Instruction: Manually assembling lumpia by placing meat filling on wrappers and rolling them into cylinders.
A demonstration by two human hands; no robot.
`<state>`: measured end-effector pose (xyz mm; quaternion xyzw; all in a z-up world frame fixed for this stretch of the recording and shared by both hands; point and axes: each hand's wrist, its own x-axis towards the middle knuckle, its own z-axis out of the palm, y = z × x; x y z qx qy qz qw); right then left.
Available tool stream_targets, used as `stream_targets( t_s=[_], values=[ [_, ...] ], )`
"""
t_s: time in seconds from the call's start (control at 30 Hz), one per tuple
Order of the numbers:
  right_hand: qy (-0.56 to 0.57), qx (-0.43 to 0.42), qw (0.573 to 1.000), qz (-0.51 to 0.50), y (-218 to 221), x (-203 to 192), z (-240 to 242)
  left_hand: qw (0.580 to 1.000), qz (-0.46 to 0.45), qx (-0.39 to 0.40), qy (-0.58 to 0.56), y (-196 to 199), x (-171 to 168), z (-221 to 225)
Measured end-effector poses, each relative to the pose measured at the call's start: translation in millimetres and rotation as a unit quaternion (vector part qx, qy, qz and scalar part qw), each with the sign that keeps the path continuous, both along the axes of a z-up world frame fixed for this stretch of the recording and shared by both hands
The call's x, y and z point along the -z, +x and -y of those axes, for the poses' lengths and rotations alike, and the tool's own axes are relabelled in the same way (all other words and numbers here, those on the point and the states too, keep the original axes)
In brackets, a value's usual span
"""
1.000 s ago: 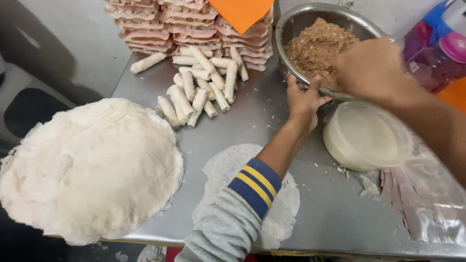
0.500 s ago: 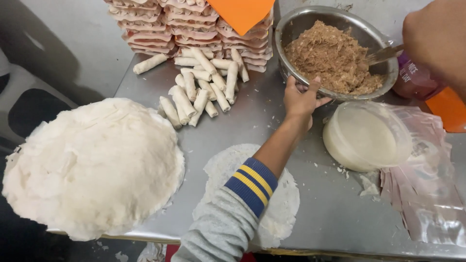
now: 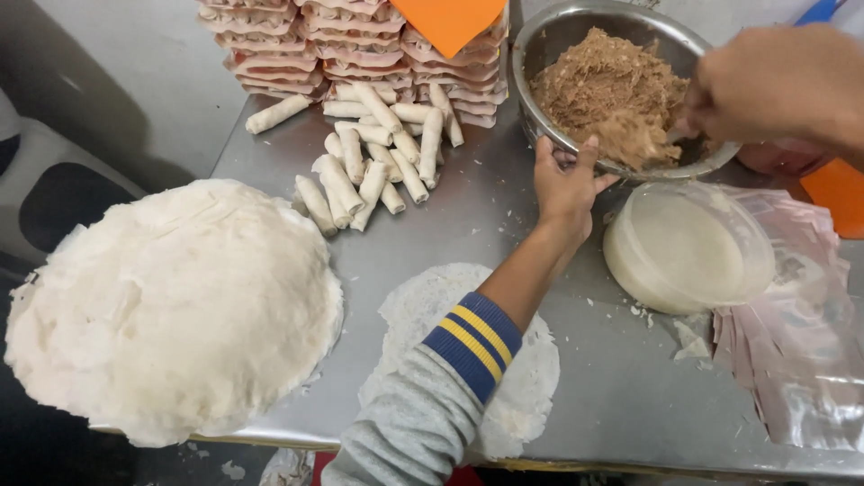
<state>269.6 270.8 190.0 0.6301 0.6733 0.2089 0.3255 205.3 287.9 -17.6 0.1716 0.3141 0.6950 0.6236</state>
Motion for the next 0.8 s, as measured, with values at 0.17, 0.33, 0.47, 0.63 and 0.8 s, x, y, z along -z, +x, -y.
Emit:
stream_targets(
  t_s=[0.17, 0.33, 0.47, 0.63, 0.8],
  values=[
    [0.036, -0.025, 0.998, -0.044, -34, 20, -5, 1.000, 0.000, -0.001, 0.013, -2, 5, 0],
    [0.028, -0.044, 0.993, -0.108, -35, 33, -1, 0.998, -0.017, 0.036, -0.049, -21, 0, 16],
    [0.075, -0.008, 0.992, -0.097, -1, 6, 9, 0.948, -0.257, 0.186, -0.010, -75, -13, 107],
    [0.176, -0.064, 0.982, 0.021, 20, 35, 23, 0.781, -0.541, 0.223, 0.218, -149, -37, 231],
    [0.115, -0.170, 0.971, -0.124, 31, 113, 18, 0.432, -0.864, 0.039, 0.257, -158, 39, 290]
  ],
)
